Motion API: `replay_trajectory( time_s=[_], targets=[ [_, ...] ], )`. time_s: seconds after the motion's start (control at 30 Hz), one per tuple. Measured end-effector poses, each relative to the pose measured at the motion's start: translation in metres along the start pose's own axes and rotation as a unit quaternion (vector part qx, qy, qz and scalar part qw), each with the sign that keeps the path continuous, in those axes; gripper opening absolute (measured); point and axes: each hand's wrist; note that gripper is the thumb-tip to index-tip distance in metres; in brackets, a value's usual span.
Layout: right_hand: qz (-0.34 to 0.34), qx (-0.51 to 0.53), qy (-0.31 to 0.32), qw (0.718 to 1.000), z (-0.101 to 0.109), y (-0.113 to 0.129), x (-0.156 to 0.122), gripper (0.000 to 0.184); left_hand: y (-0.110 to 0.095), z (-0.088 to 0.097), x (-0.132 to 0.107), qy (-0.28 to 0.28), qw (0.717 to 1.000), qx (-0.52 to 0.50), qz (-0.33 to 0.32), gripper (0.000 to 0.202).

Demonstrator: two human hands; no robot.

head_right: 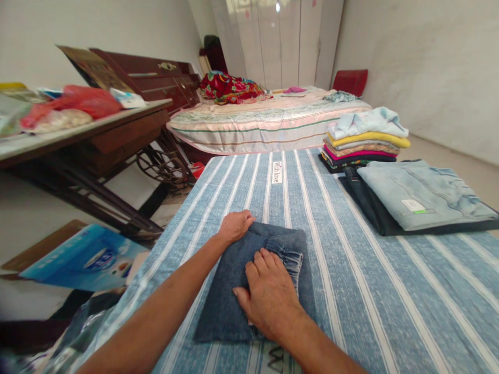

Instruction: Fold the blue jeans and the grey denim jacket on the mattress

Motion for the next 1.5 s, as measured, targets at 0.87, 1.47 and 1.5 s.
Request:
replay_trajectory(
  time_s=[0.87, 1.47, 1.5],
  targets=[
    [-0.001, 0.008, 0.002, 1.000, 0.000, 0.000, 0.000, 0.040, -0.019, -0.011, 0.001, -0.002, 0.995, -0.034, -0.095, 0.045],
    [0.001, 0.006, 0.002, 1.000, -0.001, 0.000, 0.000, 0.041, -0.018, -0.015, 0.002, -0.008, 0.995, -0.051, -0.086, 0.045],
    [0.000, 0.006, 0.002, 1.000, -0.001, 0.000, 0.001, 0.040, -0.018, -0.014, 0.002, -0.009, 0.995, -0.050, -0.086, 0.045]
  ],
)
Point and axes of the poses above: each hand's wrist, its own x-axis towards the middle knuckle, its own z-axis out of the back of the hand, y = z × x, and after that the axes turned 4 degrees about -z, right-handed
